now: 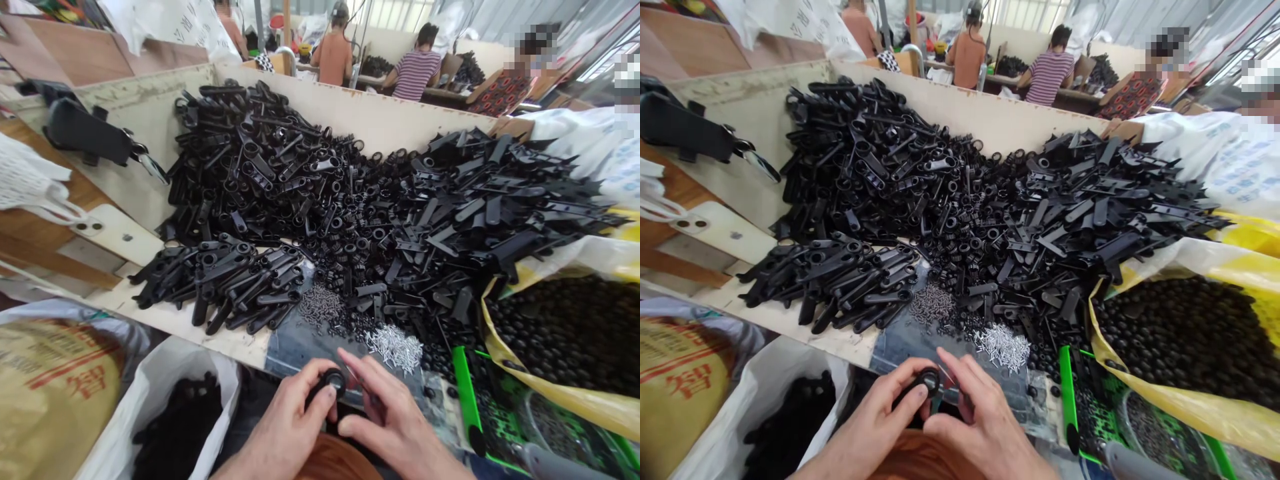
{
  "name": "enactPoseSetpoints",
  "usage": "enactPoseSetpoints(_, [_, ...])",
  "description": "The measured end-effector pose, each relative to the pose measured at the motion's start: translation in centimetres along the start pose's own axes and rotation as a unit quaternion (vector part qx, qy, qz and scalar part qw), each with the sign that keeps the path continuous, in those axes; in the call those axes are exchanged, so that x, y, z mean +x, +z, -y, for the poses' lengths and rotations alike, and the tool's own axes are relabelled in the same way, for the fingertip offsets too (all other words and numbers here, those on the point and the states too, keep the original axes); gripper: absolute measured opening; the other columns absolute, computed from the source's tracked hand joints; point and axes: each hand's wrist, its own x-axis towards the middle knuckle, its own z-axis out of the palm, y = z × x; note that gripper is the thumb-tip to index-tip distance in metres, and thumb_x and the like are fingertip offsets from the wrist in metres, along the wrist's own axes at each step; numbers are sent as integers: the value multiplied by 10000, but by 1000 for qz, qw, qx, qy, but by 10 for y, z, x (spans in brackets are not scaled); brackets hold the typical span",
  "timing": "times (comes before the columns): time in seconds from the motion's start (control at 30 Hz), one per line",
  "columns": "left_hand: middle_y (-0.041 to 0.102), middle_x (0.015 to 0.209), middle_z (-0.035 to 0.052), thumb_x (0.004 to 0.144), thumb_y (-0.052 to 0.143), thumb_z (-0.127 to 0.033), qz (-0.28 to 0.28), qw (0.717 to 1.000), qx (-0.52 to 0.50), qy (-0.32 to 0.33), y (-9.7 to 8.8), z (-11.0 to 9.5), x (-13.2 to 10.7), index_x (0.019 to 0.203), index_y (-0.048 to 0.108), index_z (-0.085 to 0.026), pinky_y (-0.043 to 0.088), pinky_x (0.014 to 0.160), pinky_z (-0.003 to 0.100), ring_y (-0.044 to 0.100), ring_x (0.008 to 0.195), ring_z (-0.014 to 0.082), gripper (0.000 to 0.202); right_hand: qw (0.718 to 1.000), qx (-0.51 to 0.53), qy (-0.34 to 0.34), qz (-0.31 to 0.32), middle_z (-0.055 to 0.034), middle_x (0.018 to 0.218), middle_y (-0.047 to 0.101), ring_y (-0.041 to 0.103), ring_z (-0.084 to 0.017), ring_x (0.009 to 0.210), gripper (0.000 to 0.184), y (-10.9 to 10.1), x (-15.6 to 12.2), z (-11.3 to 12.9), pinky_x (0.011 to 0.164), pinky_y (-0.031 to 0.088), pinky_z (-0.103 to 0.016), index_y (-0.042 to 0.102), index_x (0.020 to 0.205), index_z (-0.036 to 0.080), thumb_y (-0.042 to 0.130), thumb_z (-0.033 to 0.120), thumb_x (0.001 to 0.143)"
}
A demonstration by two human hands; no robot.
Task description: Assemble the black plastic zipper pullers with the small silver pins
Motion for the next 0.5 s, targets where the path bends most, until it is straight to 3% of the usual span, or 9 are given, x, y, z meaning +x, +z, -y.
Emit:
enactPoseSetpoints(0.17, [729,922,31,981,504,-326,49,998,21,44,-11,13,-14,1277,652,-258,492,821,257,649,871,193,338,986,146,82,-10,-72,961,774,727,-242,868,307,36,-6,-6,816,595,-315,779,1128,244,662,449,931])
enactPoseSetpoints(0.33, [649,710,-3,1034,410,-420,-5,1000,28,5,-7,37,-13,1357,584,-190,475,629,239,587,644,156,433,975,199,91,-33,-92,1064,783,727,-258,992,336,66,6,-11,932,554,-343,774,1170,235,602,455,983])
enactPoseSetpoints(0.4, [681,754,13,1040,400,-386,-25,996,87,22,-8,41,-12,1370,570,-193,513,692,253,638,697,170,419,978,191,83,-28,-93,1082,781,720,-260,1007,339,68,10,-13,956,539,-357,771,1188,240,622,458,975])
enactPoseSetpoints(0.5, [754,1004,91,1033,371,-284,-56,972,207,98,-11,44,-10,1375,576,-215,546,903,337,709,964,232,405,967,229,110,-23,-84,994,786,723,-247,905,419,66,16,-14,872,565,-356,752,1219,226,635,528,954])
